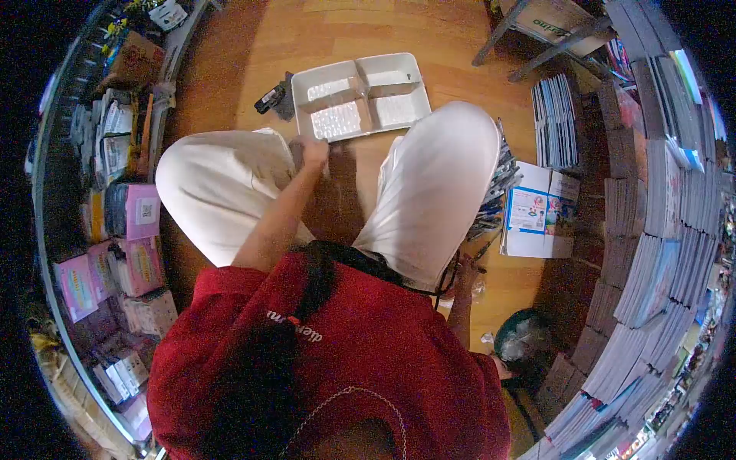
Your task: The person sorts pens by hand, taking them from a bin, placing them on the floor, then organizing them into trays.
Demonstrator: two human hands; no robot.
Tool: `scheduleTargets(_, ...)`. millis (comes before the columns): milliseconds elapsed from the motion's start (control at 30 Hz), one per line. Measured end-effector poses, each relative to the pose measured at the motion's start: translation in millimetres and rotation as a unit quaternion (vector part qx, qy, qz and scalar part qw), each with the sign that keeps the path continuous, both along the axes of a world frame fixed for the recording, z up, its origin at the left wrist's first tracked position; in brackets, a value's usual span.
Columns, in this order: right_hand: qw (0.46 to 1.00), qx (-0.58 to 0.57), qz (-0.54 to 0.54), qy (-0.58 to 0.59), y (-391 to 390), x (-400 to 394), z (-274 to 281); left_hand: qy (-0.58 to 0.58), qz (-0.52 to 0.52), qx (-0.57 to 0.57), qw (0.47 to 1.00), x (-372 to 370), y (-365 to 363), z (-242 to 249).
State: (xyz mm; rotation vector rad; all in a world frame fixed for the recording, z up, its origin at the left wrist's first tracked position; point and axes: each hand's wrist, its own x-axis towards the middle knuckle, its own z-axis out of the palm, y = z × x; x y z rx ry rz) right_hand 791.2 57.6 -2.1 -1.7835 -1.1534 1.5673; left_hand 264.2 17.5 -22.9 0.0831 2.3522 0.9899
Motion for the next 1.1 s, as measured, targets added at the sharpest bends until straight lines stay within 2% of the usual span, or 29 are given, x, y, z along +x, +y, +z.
scheduleTargets(67, 0.993, -0.018, -0.088, 0.073, -2, 1, -13, 0.011, -0.007, -0.038, 0.999, -12, 13, 54)
scheduleTargets(100, 0.985, -0.027, -0.132, 0.109, -4, 3, -24, 0.063, -0.07, -0.008, 0.995, -21, 15, 61)
scheduleTargets(167, 0.99, 0.125, 0.052, -0.03, 13, 29, -73, 0.169, -0.198, 0.055, 0.964, -46, 20, 74)
scheduleTargets(233, 0.986, 0.142, 0.081, -0.038, 14, 41, -90, 0.177, -0.278, -0.022, 0.944, -63, 39, 102)
scheduleTargets(300, 0.994, 0.034, -0.05, 0.09, 19, 14, -63, 0.128, -0.419, -0.036, 0.898, -81, 65, 137)
scheduleTargets(333, 0.981, -0.018, -0.119, 0.154, 22, 3, -50, 0.131, -0.442, -0.006, 0.887, -89, 74, 141)
scheduleTargets(367, 0.989, -0.004, -0.095, 0.116, 28, -1, -49, 0.105, -0.484, 0.006, 0.869, -79, 72, 193)
scheduleTargets(400, 0.995, 0.008, -0.069, 0.077, 35, -5, -49, 0.137, -0.51, -0.014, 0.849, -58, 63, 257)
scheduleTargets(433, 0.998, 0.02, -0.042, 0.04, 37, -8, -49, 0.143, -0.505, 0.039, 0.851, -48, 52, 291)
scheduleTargets(533, 0.997, 0.077, 0.013, 0.025, 27, -16, -32, 0.143, -0.459, 0.189, 0.856, -4, -9, 402)
scheduleTargets(567, 0.995, 0.097, 0.033, 0.022, 27, -21, -28, 0.16, -0.426, 0.254, 0.854, 4, -30, 417)
scheduleTargets(633, 0.988, 0.136, 0.077, 0.016, 31, -43, -16, 0.151, -0.334, 0.297, 0.882, 15, -72, 440)
scheduleTargets(767, 0.979, 0.165, 0.116, 0.01, 34, -82, 8, 0.366, -0.213, 0.324, 0.846, -8, -121, 416)
scheduleTargets(867, 0.978, 0.16, 0.136, -0.002, 41, -103, 21, 0.285, -0.058, 0.404, 0.868, -44, -124, 385)
scheduleTargets(933, 0.975, 0.162, 0.151, -0.014, 50, -118, 32, 0.249, -0.019, 0.359, 0.899, -71, -102, 356)
scheduleTargets(967, 0.973, 0.166, 0.16, -0.02, 56, -126, 36, 0.244, -0.067, 0.308, 0.917, -92, -95, 325)
scheduleTargets(1000, 0.971, 0.168, 0.171, -0.025, 64, -136, 40, 0.176, -0.08, 0.28, 0.94, -111, -86, 286)
scheduleTargets(1067, 0.964, 0.175, 0.198, -0.031, 82, -158, 47, 0.125, -0.185, 0.28, 0.934, -157, -76, 157)
scheduleTargets(1100, 0.961, 0.175, 0.211, -0.033, 88, -171, 49, 0.088, -0.205, 0.258, 0.94, -160, -69, 113)
